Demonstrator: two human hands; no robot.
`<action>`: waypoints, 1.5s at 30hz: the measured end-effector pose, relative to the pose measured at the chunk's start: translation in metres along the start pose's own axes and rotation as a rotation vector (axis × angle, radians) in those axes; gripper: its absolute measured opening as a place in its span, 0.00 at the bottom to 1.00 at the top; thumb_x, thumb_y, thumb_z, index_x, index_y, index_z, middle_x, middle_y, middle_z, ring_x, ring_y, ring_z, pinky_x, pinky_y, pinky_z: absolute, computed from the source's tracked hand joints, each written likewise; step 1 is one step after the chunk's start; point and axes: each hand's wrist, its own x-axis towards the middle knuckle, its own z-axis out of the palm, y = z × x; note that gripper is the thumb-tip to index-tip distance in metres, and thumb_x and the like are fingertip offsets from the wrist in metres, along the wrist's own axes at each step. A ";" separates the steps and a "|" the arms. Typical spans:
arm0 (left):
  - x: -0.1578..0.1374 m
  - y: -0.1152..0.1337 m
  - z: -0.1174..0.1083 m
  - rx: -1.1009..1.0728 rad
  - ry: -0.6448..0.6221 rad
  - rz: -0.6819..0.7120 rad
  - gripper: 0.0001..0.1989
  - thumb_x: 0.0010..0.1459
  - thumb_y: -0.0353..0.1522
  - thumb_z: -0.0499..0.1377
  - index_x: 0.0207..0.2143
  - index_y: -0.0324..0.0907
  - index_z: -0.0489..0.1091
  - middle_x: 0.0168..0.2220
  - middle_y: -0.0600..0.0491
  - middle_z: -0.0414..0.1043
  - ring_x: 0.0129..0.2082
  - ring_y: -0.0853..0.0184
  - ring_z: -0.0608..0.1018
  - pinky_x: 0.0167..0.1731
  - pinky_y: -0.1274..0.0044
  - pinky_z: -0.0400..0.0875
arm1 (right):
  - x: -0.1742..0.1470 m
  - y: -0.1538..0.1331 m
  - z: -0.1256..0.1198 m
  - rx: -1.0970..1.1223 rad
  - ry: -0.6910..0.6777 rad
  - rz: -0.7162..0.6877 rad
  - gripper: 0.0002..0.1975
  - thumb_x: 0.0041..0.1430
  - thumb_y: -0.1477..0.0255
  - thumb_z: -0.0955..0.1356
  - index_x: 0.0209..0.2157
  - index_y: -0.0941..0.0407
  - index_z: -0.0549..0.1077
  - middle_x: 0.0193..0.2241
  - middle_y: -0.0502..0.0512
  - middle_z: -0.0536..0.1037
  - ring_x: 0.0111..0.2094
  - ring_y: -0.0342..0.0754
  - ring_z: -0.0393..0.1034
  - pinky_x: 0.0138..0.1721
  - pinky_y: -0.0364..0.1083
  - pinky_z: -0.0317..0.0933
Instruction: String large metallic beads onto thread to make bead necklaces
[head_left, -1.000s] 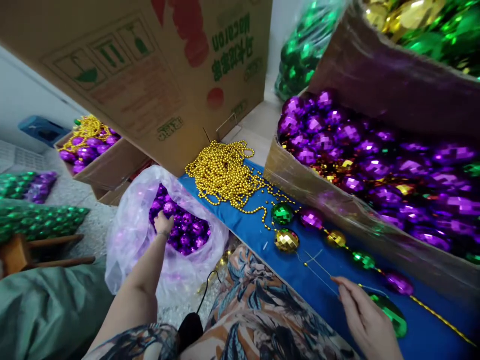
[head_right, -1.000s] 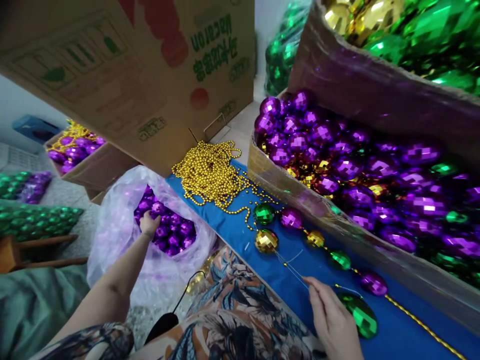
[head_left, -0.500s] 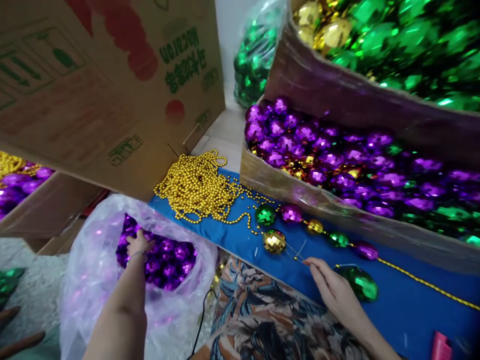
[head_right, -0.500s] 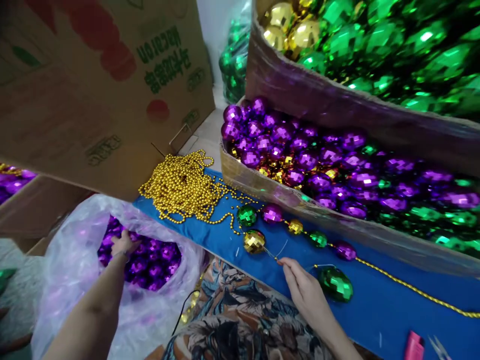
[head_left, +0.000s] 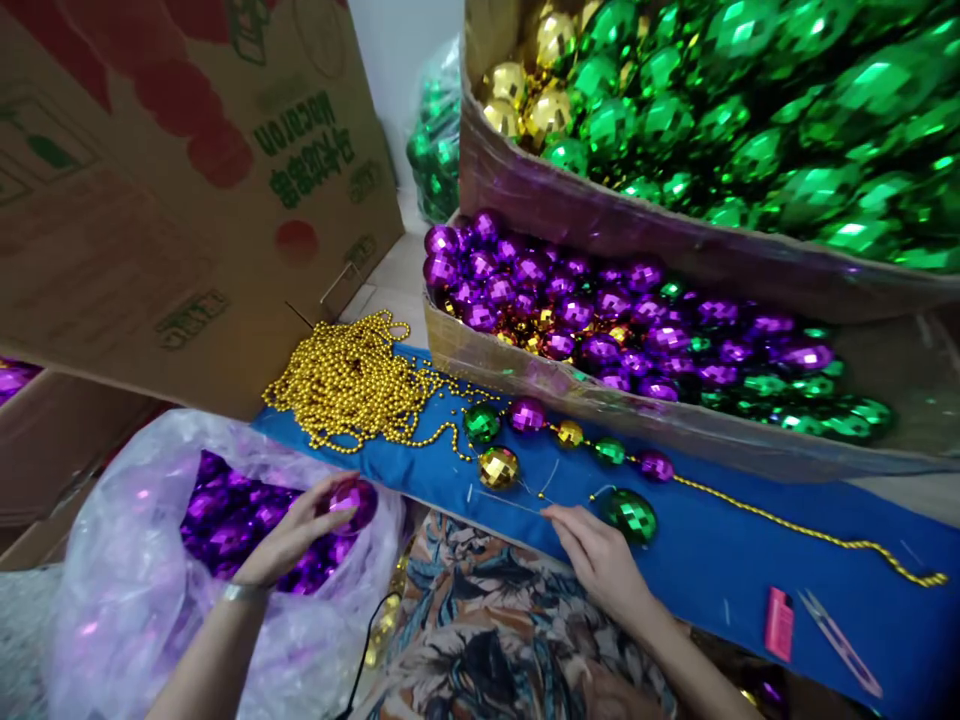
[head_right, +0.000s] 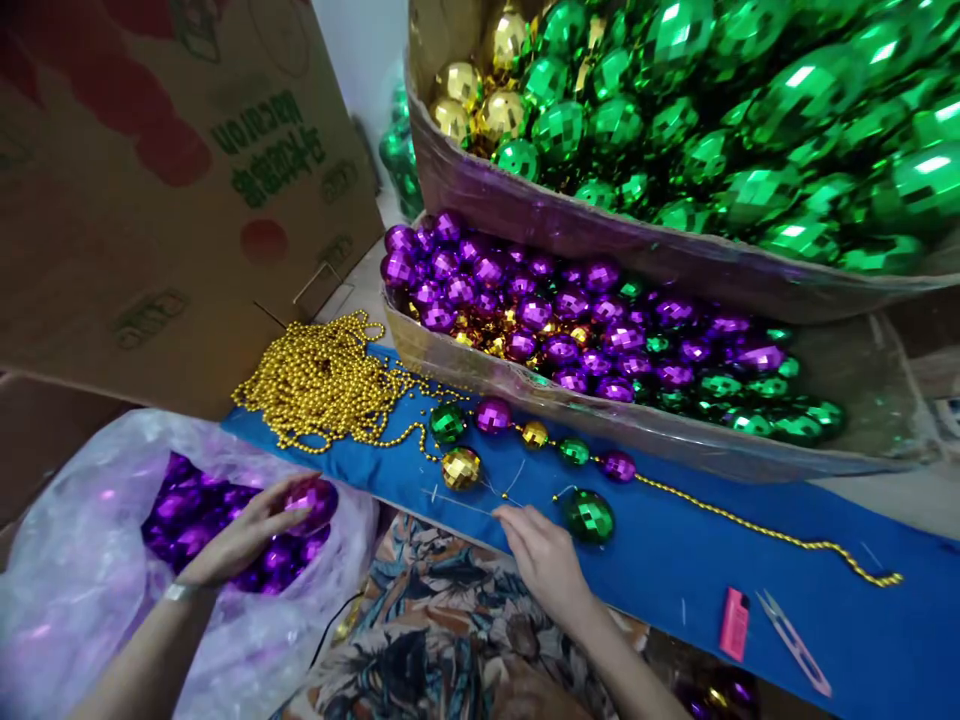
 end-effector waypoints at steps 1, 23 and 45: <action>-0.003 0.021 0.019 -0.168 0.014 0.052 0.31 0.50 0.39 0.64 0.56 0.45 0.64 0.55 0.47 0.67 0.55 0.54 0.68 0.53 0.68 0.65 | -0.001 -0.002 -0.001 -0.006 0.017 -0.021 0.11 0.67 0.74 0.59 0.45 0.55 0.70 0.37 0.55 0.78 0.37 0.45 0.74 0.38 0.43 0.67; 0.024 0.114 0.160 -0.750 -0.267 0.081 0.24 0.49 0.37 0.66 0.50 0.44 0.71 0.48 0.48 0.73 0.43 0.60 0.76 0.37 0.75 0.75 | -0.030 -0.008 -0.032 -0.216 0.148 0.013 0.14 0.68 0.74 0.57 0.45 0.56 0.72 0.33 0.56 0.78 0.34 0.46 0.73 0.37 0.44 0.67; 0.013 0.132 0.222 -0.705 -0.359 0.167 0.34 0.46 0.39 0.69 0.55 0.49 0.64 0.50 0.49 0.69 0.44 0.62 0.74 0.41 0.74 0.71 | -0.031 0.000 -0.020 -0.247 0.177 0.079 0.13 0.68 0.74 0.57 0.44 0.55 0.72 0.32 0.56 0.77 0.33 0.46 0.72 0.35 0.44 0.66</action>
